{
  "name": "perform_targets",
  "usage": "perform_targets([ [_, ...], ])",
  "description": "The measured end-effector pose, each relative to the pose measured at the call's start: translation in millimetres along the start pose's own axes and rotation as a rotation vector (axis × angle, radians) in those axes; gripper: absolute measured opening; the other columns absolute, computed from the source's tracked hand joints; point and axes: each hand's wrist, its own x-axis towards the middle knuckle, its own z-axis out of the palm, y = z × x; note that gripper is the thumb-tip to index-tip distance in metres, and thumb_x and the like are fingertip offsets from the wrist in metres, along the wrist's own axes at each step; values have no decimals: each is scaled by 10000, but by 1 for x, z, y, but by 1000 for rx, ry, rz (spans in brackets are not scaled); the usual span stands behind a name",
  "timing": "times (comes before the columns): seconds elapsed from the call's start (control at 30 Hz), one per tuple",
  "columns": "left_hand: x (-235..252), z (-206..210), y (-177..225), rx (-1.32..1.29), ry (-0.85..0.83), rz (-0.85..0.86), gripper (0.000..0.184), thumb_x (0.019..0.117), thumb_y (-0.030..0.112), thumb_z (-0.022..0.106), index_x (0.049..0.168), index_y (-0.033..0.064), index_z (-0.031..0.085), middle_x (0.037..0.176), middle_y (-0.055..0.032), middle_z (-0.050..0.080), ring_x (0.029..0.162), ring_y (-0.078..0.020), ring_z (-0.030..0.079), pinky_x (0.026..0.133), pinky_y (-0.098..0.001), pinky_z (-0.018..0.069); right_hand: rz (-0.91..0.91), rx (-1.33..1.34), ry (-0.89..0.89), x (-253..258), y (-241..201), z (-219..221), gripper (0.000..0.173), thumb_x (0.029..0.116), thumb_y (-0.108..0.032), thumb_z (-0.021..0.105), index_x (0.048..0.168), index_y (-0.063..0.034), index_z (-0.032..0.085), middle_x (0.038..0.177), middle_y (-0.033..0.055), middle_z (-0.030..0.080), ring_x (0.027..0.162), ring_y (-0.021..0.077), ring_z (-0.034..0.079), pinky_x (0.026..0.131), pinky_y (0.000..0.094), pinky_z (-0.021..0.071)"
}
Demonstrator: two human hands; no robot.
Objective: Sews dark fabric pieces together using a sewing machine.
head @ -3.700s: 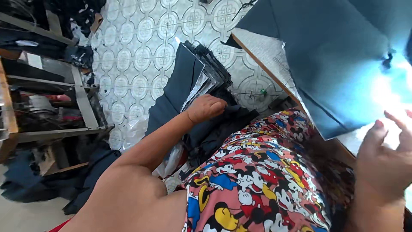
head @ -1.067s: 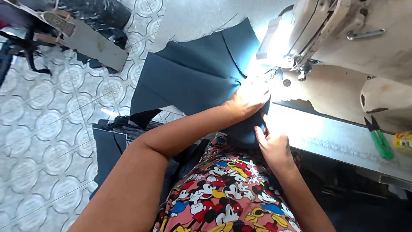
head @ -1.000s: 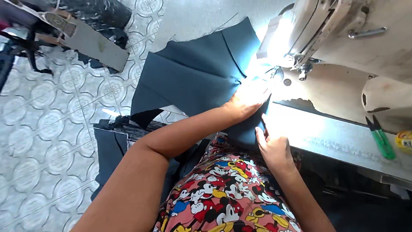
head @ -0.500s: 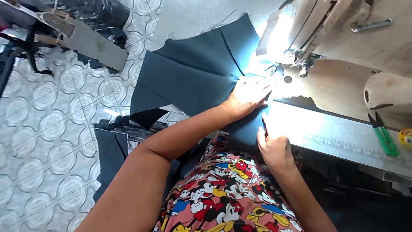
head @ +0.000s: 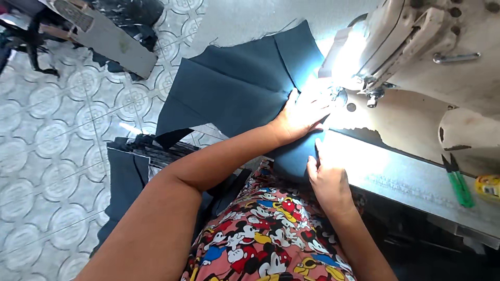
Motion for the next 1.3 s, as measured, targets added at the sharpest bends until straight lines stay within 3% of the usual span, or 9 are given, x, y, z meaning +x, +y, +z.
perform_targets([
  [0.4,10,-8,-7,-35,-127,-25,478,1062,450,449,1471,232,567,1568,-19,500,1507,-320,367,1134,-755,208,-3,1,9,9,0,1,434,997,-146,577,1390,37,602,909,202,730,724,319,718,673,456,599],
  [0.53,8,7,-14,-44,12,4,437,1054,447,472,1402,236,629,1474,-35,590,1449,-339,444,1120,-740,244,0,8,11,12,1,1,447,997,-141,578,1408,32,589,868,188,723,686,308,700,647,453,588],
  [0.7,11,7,-18,-40,1,12,446,1053,449,472,1394,216,638,1475,-40,591,1452,-348,440,1121,-748,237,-9,28,22,17,3,1,438,991,-136,587,1390,46,596,946,212,730,749,331,716,683,479,596],
  [0.87,23,-1,-28,-78,-36,71,413,1065,416,472,1364,197,654,1515,-27,557,1492,-334,389,1125,-756,227,-12,11,36,32,3,0,423,1001,-133,569,1386,41,598,909,208,726,767,350,717,692,500,590],
  [0.93,24,-4,-28,-92,19,152,333,1048,365,531,1244,174,723,1440,-98,613,1448,-396,439,1119,-758,257,-34,-16,68,34,4,3,423,1000,-133,562,1380,48,604,885,206,728,745,353,717,669,496,588],
  [1.0,19,-12,-17,-97,63,205,256,1030,287,578,1097,138,775,1275,-122,694,1330,-372,548,1148,-647,310,-26,-31,72,32,3,3,391,1004,-143,564,1338,52,624,907,210,729,782,356,729,687,497,596],
  [1.07,5,-18,-2,-81,20,161,246,1050,199,541,1132,125,761,1234,-74,706,1275,-290,594,1190,-566,307,9,-16,52,27,0,1,379,1003,-157,585,1316,54,620,910,213,719,801,359,727,702,509,597],
  [1.2,-20,-11,5,-35,0,166,289,1074,183,486,1226,136,727,1382,-56,652,1369,-289,534,1147,-602,340,23,-28,44,19,1,2,421,1007,-178,577,1362,45,607,929,215,734,809,362,738,703,499,601],
  [1.3,-22,-11,5,-160,31,124,293,1075,219,503,1227,126,737,1341,-87,674,1318,-304,580,1132,-639,347,11,-38,59,18,1,2,406,1005,-165,572,1353,39,617,908,210,729,792,355,732,688,496,595],
])
